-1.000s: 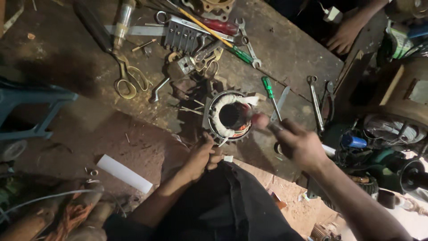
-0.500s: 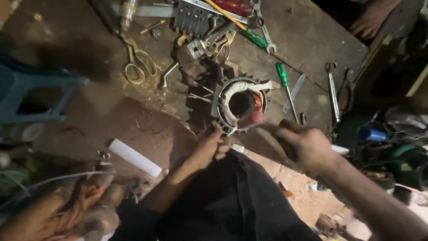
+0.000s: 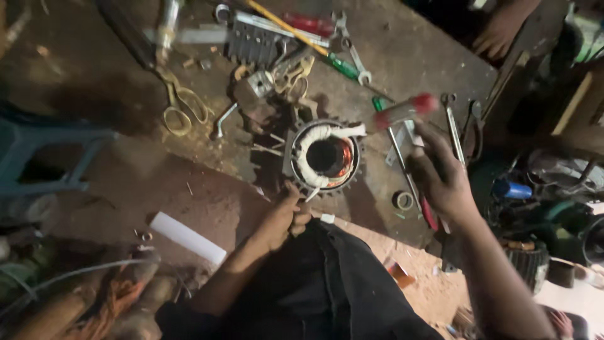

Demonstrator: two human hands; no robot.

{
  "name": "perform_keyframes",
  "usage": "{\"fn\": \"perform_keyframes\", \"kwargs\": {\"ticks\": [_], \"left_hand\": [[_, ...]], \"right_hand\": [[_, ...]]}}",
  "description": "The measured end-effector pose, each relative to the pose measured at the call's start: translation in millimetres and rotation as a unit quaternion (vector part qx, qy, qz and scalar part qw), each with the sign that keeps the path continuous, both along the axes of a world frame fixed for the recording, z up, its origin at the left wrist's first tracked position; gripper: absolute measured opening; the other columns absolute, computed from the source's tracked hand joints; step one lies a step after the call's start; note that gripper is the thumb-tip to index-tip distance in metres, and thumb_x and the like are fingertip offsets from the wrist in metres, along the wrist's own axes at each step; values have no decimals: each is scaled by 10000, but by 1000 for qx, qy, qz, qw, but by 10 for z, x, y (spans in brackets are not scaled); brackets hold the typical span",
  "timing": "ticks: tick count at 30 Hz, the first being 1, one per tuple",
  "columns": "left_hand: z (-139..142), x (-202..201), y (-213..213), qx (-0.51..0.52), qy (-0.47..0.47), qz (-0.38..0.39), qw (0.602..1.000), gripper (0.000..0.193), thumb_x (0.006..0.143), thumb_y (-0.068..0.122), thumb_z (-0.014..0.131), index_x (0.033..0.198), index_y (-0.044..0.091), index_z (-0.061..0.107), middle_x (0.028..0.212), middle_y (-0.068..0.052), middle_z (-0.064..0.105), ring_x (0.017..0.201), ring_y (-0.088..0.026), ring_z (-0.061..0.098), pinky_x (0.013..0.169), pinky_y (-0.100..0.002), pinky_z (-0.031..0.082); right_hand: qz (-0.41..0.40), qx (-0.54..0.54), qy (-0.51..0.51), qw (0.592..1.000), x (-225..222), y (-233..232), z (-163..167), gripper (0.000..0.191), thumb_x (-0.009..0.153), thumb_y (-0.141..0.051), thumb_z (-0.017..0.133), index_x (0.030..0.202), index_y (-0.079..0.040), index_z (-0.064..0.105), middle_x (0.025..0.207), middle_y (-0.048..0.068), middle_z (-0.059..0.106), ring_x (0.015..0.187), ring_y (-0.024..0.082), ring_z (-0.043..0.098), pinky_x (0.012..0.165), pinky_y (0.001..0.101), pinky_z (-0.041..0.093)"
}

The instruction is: The person wraps white insulating tape around the copper windings of a motor stator on a workbench. They repeatedly pull the tape, press it into place, and use a hammer to tap the stator while continuing to wrap the tape.

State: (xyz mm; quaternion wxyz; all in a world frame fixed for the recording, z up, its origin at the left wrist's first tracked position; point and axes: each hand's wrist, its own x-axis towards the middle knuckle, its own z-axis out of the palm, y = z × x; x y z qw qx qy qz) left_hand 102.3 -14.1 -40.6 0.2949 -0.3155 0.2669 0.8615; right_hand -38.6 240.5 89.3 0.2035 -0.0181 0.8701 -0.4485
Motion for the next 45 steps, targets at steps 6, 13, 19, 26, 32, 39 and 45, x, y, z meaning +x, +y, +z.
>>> {"fn": "perform_keyframes", "kwargs": {"ticks": [6, 13, 19, 26, 32, 39, 45], "left_hand": [[140, -45, 15, 35, 27, -28, 999, 592, 1005, 664, 472, 778, 119, 434, 592, 34, 391, 443, -71, 306, 392, -245, 232], [360, -107, 163, -55, -63, 41, 996, 564, 967, 638, 495, 805, 99, 476, 597, 14, 416, 434, -90, 353, 381, -259, 242], [572, -29, 332, -118, -21, 100, 988, 362, 965, 491, 595, 877, 154, 497, 679, 24, 469, 481, -78, 405, 392, -249, 247], [875, -214, 114, -167, -24, -27, 985, 424, 990, 538, 564, 853, 138, 531, 679, 16, 482, 489, -81, 393, 404, -256, 244], [999, -316, -11, -181, -5, -90, 979, 497, 964, 660, 509, 819, 185, 488, 633, 45, 424, 472, -76, 324, 410, -261, 219], [995, -295, -95, -94, 11, -92, 991, 500, 982, 657, 517, 817, 192, 432, 595, 70, 363, 450, -58, 308, 395, -247, 201], [884, 98, -137, -243, 138, -106, 954, 304, 1011, 472, 552, 1095, 194, 643, 718, 37, 542, 578, -93, 440, 505, -260, 361]], "right_hand": [[48, 455, 219, 862, 56, 596, -546, 427, 978, -70, 562, 1364, -222, 664, 1346, 183, 641, 1031, 385, 682, 783, 459, 578], [-31, 230, 326, 917, 16, 298, -309, 393, 965, -247, 648, 1331, -104, 631, 1235, 200, 654, 1110, 406, 615, 979, 473, 488], [88, -82, 217, 969, -137, -457, 67, 348, 1078, -269, 517, 1338, -59, 615, 1248, 204, 676, 1174, 353, 652, 1007, 425, 494], [18, -50, 290, 955, 293, -257, -58, 289, 1067, -265, 532, 1199, -70, 698, 1124, 196, 733, 1053, 355, 703, 917, 430, 539], [15, 77, 309, 948, 570, -58, -93, 295, 1069, -238, 589, 1330, -103, 612, 1248, 197, 664, 1172, 390, 628, 1010, 476, 487], [68, 138, 513, 844, 410, -883, 136, 709, 931, -374, 733, 1526, -118, 446, 1601, 248, 332, 1504, 432, 241, 1205, 593, 169], [31, 105, 340, 934, 742, -798, 18, 502, 994, -351, 684, 1415, -110, 553, 1377, 190, 561, 1308, 371, 523, 1087, 479, 408]]}}
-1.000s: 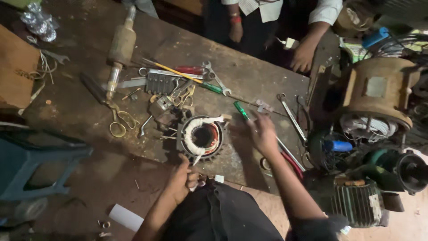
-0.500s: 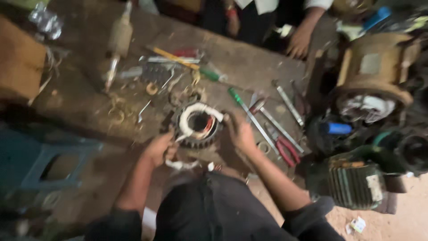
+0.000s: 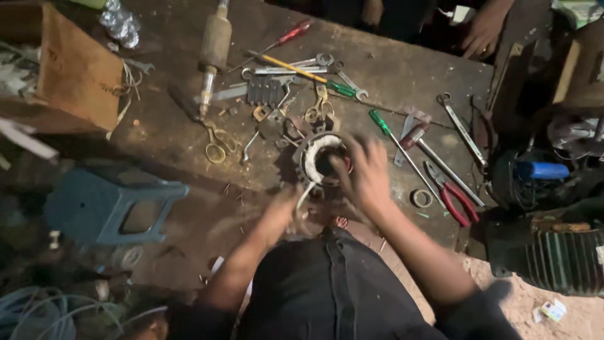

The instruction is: The person wraps white insulating tape around the copper windings of a motor stator on a workbench. They repeatedly pull the tape, press it into place, and use a hammer to tap the stator while continuing to wrap the tape.

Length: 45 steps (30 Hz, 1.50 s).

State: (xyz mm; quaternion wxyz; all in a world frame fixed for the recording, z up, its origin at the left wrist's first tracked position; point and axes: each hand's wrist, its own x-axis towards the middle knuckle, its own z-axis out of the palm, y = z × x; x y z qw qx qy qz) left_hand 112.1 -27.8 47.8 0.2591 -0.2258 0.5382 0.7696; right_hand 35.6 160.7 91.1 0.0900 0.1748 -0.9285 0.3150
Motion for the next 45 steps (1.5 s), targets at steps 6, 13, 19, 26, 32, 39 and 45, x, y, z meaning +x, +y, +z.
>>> {"fn": "perform_keyframes", "kwargs": {"ticks": [6, 13, 19, 26, 32, 39, 45], "left_hand": [[328, 176, 94, -318, 340, -307, 830, 272, 1021, 330, 613, 1122, 98, 711, 957, -150, 697, 895, -368, 705, 760, -457, 530], [393, -576, 238, -547, 496, -287, 610, 490, 811, 304, 702, 1140, -59, 689, 1171, -245, 654, 1104, -387, 612, 965, -492, 470], [-22, -684, 215, -553, 578, -259, 542, 452, 924, 325, 627, 1157, -59, 678, 948, -232, 710, 963, -351, 668, 1055, -478, 445], [-34, -741, 49, -507, 603, -282, 547, 340, 905, 149, 598, 1166, -34, 717, 792, -165, 722, 838, -293, 709, 1022, -470, 474], [102, -909, 43, -441, 559, -357, 605, 235, 921, 282, 661, 875, 54, 688, 622, -183, 682, 635, -369, 696, 794, -475, 498], [68, -658, -344, -348, 653, -161, 654, 326, 937, 61, 621, 1256, 6, 658, 1181, -166, 688, 1091, -349, 667, 1012, -449, 515], [194, -347, -663, -290, 666, -208, 656, 399, 835, 70, 757, 1213, 54, 629, 1189, -102, 611, 1047, -333, 639, 957, -421, 537]], "right_hand": [[-48, -244, -490, 836, 719, 231, -577, 393, 998, -366, 602, 1144, -21, 720, 983, 96, 759, 922, 168, 690, 825, 327, 521], [-63, -214, -463, 858, 966, 203, -560, 442, 997, -389, 574, 994, 8, 769, 863, 77, 754, 851, 137, 662, 814, 315, 531], [-115, -309, -433, 839, 1075, 7, -460, 434, 987, -362, 562, 926, 8, 780, 818, 63, 758, 815, 131, 663, 816, 301, 515], [-141, -398, -426, 800, 1115, -191, -321, 465, 1018, -337, 535, 827, 20, 764, 766, 64, 733, 780, 150, 630, 793, 308, 503], [-283, -322, -398, 811, 819, -52, -340, 419, 1000, -343, 604, 854, 25, 739, 776, 78, 677, 753, 182, 581, 716, 352, 462], [-280, -334, -354, 827, 709, 26, -341, 340, 1038, -268, 597, 959, 23, 755, 944, 110, 704, 938, 227, 621, 823, 336, 493], [139, -291, -384, 865, 1035, -21, 202, 187, 923, -141, 772, 1058, -15, 802, 1081, 107, 797, 1063, 247, 747, 929, 387, 573]]}}
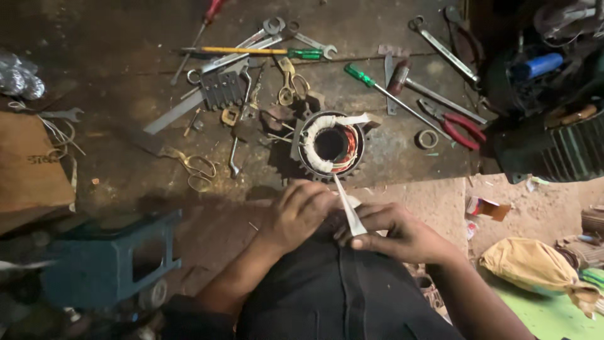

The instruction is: The person wraps white insulating tape around the copper windings of a motor stator on a workbench. They repeatedly pull the tape, press it into place, and use a hammer to tap the stator while continuing to wrap the tape.

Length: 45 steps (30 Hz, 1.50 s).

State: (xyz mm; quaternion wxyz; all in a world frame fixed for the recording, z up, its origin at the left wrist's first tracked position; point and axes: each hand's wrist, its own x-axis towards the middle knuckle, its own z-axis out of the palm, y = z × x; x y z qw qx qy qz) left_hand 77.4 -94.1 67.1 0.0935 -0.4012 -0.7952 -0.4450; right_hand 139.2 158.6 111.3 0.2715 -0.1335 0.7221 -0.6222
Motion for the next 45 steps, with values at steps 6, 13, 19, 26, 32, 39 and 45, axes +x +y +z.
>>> {"fn": "perform_keyframes", "kwargs": {"ticks": [6, 13, 19, 26, 32, 39, 45], "left_hand": [[178, -73, 109, 47, 2, -56, 997, 270, 873, 64, 707, 1142, 50, 717, 1123, -62, 684, 1058, -264, 675, 936, -381, 576], [224, -117, 181, -6, 39, -130, 991, 271, 905, 115, 657, 1163, 87, 736, 1186, -50, 695, 1080, -236, 684, 952, -377, 575], [14, -115, 200, -9, 7, -76, 997, 286, 913, 55, 679, 1194, 85, 719, 1208, -56, 674, 1092, -246, 680, 937, -373, 574], [-295, -170, 253, -41, -47, 58, 996, 269, 866, 90, 787, 1124, 82, 710, 1115, -48, 651, 1022, -266, 666, 880, -385, 565], [-310, -244, 223, -53, -32, 66, 996, 194, 845, 52, 807, 1019, 87, 729, 1086, -43, 672, 1020, -239, 662, 887, -373, 569], [-293, -222, 57, -74, 1, -17, 997, 220, 807, 76, 764, 1025, 107, 758, 1114, -40, 710, 1037, -229, 677, 869, -354, 582], [-328, -119, 126, -37, 2, -92, 995, 165, 898, 104, 768, 1063, 118, 756, 1101, -15, 708, 1036, -201, 673, 874, -347, 572]], "right_hand": [[0, 93, 67, 993, -145, -96, 265, 212, 861, -154, 811, 1009, -16, 749, 1034, 119, 741, 957, 285, 703, 814, 385, 547], [-146, 273, 215, 926, -173, -144, -56, 485, 727, -13, 740, 1205, -85, 720, 1161, 131, 664, 1066, 337, 674, 866, 411, 561], [-181, 240, 259, 918, -182, -95, -269, 357, 742, -77, 799, 1091, -103, 727, 1084, 88, 684, 1018, 294, 700, 853, 396, 570], [-198, 243, 210, 926, -183, -65, -412, 298, 776, -89, 787, 1067, -105, 731, 1097, 76, 692, 1022, 262, 710, 831, 367, 591], [-172, 253, 250, 919, -207, -60, -442, 318, 787, -137, 812, 1093, -109, 729, 1122, 68, 699, 1028, 270, 705, 839, 387, 583], [-141, 231, 247, 930, -247, -76, -451, 453, 736, -138, 823, 1165, -81, 692, 1166, 107, 660, 1041, 323, 693, 869, 420, 580], [-128, 221, 238, 937, -294, -73, -502, 370, 727, -66, 797, 1086, -138, 744, 1141, 66, 677, 1035, 283, 727, 868, 396, 597]]}}
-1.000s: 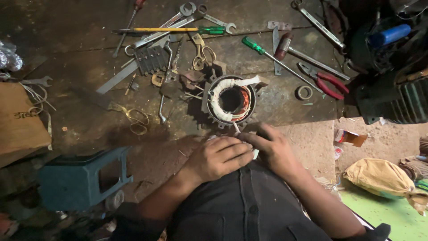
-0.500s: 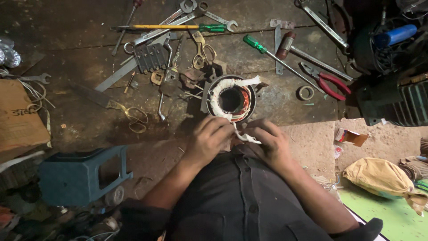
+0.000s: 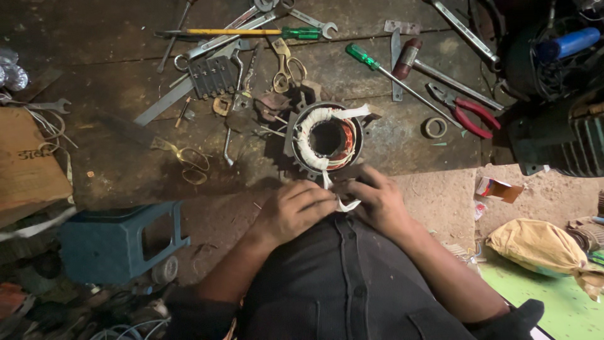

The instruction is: The person wraps white insulating tape around the copper windings of a motor stator on a workbench. They repeatedly pull the tape, press it into place, and use a hammer to tap the stator while continuing to wrap the tape.

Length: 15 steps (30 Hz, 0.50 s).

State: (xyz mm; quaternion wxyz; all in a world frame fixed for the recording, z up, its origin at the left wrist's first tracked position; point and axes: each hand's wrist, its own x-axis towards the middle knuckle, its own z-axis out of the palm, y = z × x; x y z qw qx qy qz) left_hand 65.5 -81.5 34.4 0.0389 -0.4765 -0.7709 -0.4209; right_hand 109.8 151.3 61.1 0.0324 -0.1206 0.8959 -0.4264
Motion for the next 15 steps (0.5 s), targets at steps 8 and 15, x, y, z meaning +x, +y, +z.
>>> {"fn": "perform_keyframes", "kwargs": {"ticks": [8, 15], "left_hand": [[-77, -114, 86, -37, -23, 122, 992, 313, 781, 53, 779, 1090, 74, 726, 1133, -46, 678, 1096, -261, 638, 956, -380, 555], [-1, -50, 225, -78, -10, 138, 987, 291, 819, 91, 746, 1110, 89, 738, 1108, -54, 638, 1092, -281, 597, 961, -410, 516]], "right_hand": [[-27, -28, 52, 998, -14, 5, -109, 311, 723, -57, 836, 1015, -111, 745, 1076, 82, 702, 1005, 270, 725, 827, 376, 598], [-80, -184, -29, 979, -85, 252, -375, 227, 823, 150, 597, 991, 4, 645, 1050, 103, 760, 1022, 195, 749, 907, 331, 602]]}}
